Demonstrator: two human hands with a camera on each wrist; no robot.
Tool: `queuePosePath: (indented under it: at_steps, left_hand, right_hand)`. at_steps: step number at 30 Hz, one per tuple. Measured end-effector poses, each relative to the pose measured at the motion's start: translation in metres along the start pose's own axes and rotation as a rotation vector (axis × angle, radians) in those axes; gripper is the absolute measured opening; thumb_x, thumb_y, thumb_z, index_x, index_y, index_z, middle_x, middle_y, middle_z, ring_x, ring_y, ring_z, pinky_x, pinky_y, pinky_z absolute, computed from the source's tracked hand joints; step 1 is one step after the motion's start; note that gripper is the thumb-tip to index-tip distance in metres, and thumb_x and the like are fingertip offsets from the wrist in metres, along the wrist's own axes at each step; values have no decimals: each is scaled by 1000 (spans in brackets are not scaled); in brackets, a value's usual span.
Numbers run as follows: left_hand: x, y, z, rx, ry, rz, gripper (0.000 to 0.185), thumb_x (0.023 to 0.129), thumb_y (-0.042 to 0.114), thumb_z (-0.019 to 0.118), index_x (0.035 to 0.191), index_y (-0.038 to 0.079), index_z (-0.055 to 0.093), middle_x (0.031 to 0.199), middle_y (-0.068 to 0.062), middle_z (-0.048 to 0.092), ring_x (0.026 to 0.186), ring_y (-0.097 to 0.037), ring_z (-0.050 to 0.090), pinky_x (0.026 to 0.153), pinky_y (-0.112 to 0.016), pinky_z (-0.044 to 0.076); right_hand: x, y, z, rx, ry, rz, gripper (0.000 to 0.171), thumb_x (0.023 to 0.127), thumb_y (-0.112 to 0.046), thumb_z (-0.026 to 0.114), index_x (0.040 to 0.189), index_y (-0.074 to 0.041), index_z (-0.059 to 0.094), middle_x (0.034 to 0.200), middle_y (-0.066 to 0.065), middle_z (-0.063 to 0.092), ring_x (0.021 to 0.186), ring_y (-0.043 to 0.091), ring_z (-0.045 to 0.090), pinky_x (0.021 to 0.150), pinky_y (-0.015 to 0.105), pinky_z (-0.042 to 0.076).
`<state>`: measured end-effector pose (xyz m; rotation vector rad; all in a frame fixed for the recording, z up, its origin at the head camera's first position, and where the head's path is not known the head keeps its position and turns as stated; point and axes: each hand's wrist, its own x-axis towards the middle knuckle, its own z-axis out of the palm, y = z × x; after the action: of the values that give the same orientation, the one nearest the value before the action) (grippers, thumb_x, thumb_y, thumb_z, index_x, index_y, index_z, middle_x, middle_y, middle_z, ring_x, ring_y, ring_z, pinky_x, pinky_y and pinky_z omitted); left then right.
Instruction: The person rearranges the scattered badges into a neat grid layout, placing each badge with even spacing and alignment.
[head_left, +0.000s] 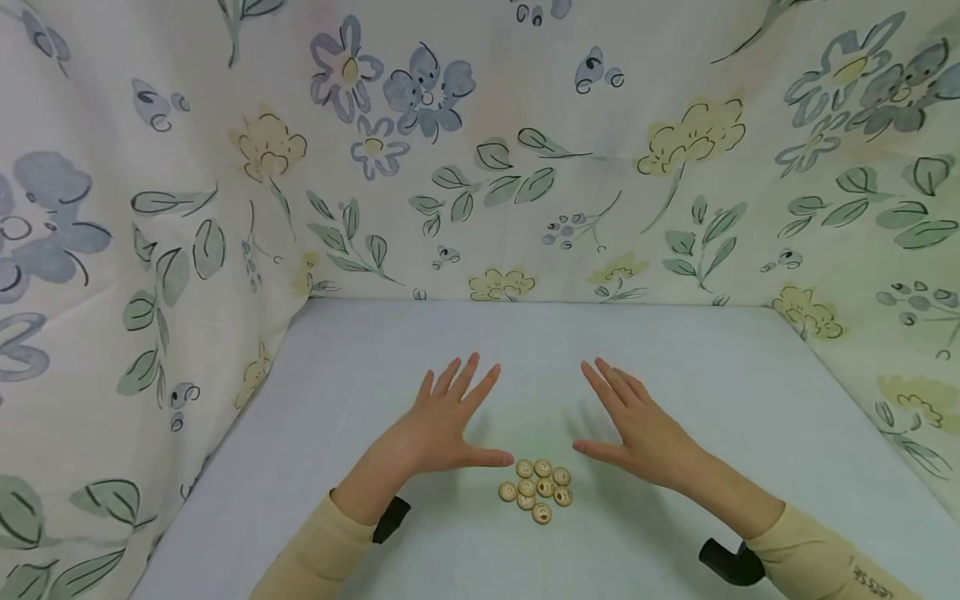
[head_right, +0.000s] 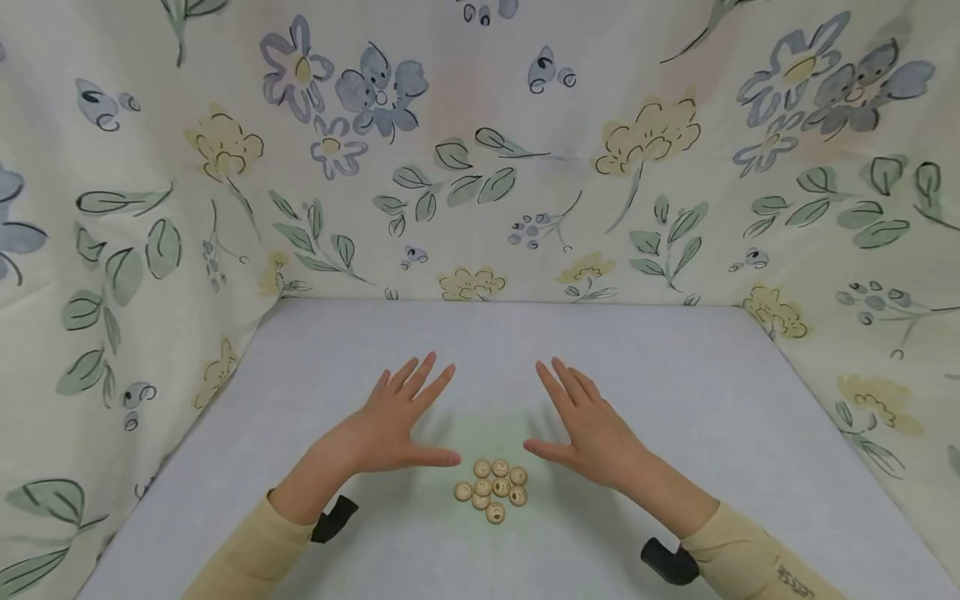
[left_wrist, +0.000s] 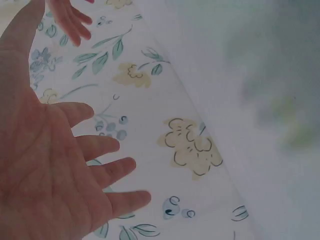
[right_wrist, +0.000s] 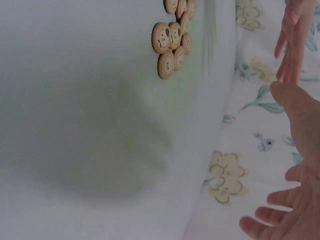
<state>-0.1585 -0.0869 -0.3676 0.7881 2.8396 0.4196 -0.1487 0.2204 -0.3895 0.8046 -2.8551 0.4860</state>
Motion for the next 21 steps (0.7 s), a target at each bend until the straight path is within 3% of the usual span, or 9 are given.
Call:
queuePosePath:
  at_steps: [6, 10, 14, 21]
  left_hand:
    - [-3, 0, 7, -243, -30, 64, 114, 72, 66, 74, 158, 24, 11, 161, -4, 10, 145, -27, 16, 105, -51, 35]
    - [-3, 1, 15, -310, 25, 99, 104, 74, 55, 78, 154, 16, 25, 149, -5, 33, 134, -24, 36, 102, -44, 40]
    - [-3, 4, 22, -386, 77, 121, 86, 75, 45, 82, 143, 11, 42, 133, -2, 46, 117, -23, 52, 94, -37, 46]
    - [-3, 7, 33, -468, 75, 122, 69, 75, 35, 84, 132, 13, 51, 124, -1, 53, 112, -24, 56, 91, -34, 47]
  right_hand:
    - [-2, -4, 3, 177, -1, 28, 92, 84, -46, 73, 153, -8, 27, 140, 14, 45, 122, 32, 47, 92, 49, 46]
    - [-2, -5, 6, 241, 19, 23, 82, 81, -33, 79, 147, -6, 38, 124, 4, 54, 104, 20, 57, 84, 38, 51]
    - [-3, -5, 11, 293, 28, 15, 72, 77, -26, 83, 137, -6, 49, 113, -2, 57, 95, 14, 58, 82, 31, 51]
    - [-8, -2, 18, 391, 19, -32, 46, 77, -20, 83, 118, -12, 61, 105, -3, 62, 90, 19, 61, 79, 28, 53]
